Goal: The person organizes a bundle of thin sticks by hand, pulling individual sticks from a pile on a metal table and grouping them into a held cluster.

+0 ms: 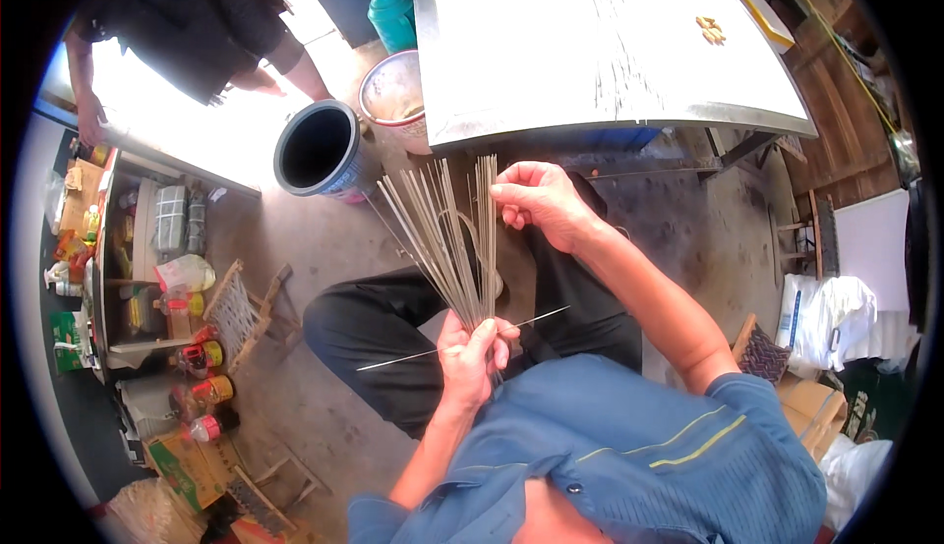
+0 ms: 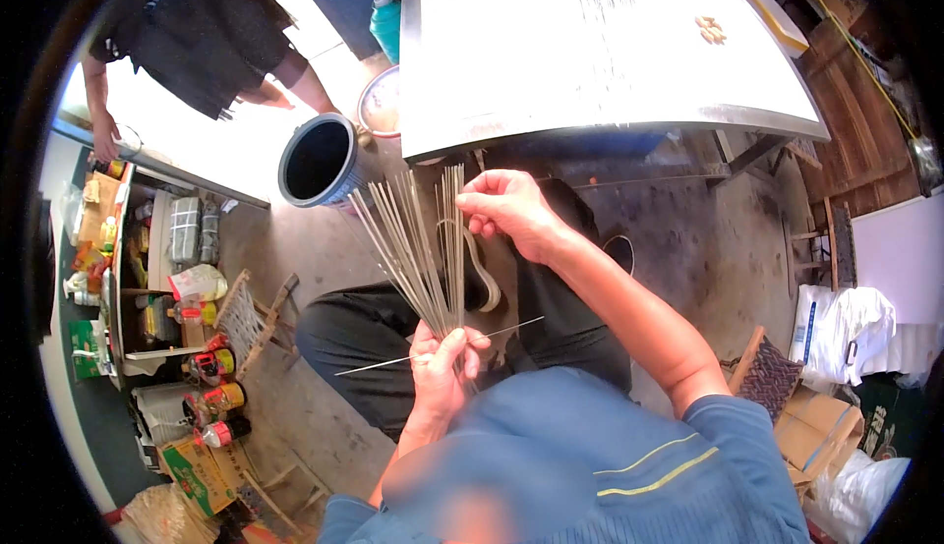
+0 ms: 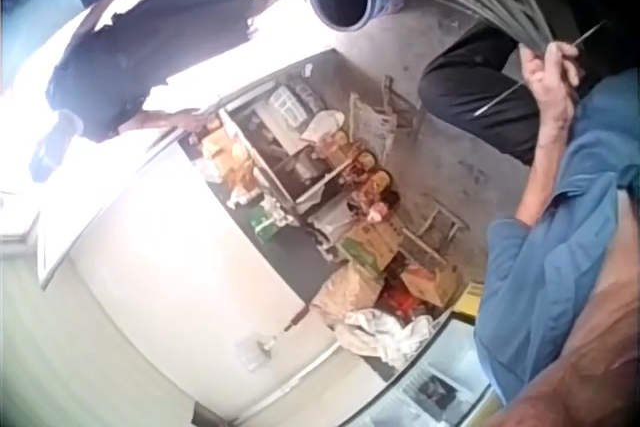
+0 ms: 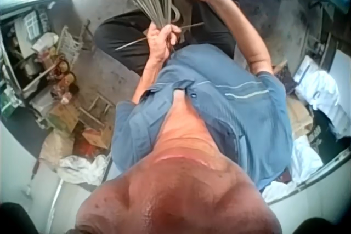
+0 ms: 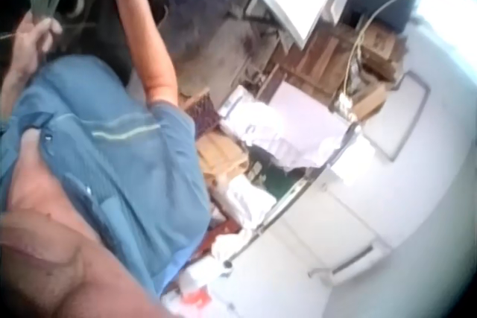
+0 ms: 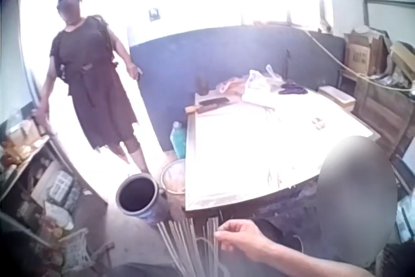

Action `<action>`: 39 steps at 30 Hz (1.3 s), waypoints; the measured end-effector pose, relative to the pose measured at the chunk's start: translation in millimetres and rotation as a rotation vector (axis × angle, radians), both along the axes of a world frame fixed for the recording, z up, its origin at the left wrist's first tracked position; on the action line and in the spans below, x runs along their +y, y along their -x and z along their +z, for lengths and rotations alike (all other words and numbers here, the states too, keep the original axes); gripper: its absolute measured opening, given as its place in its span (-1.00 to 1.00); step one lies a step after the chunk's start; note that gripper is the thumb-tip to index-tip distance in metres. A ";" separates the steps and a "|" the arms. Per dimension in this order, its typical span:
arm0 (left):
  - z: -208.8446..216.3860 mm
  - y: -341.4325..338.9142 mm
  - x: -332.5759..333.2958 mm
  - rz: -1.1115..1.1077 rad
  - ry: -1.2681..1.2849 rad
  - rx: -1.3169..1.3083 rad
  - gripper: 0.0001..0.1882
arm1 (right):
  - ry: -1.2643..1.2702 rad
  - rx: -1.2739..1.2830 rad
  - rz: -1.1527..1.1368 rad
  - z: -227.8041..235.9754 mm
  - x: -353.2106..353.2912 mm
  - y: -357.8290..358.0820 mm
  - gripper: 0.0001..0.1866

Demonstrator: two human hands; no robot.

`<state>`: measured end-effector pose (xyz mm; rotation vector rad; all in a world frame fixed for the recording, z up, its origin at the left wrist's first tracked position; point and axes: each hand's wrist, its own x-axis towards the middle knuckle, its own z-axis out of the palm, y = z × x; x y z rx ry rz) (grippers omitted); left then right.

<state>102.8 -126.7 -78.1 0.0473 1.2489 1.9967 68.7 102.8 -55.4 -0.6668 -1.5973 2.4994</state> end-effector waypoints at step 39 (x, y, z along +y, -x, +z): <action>1.2 -6.6 1.6 0.037 0.065 0.012 -0.86 | 0.128 0.078 -0.094 -18.9 -5.1 -5.2 -0.91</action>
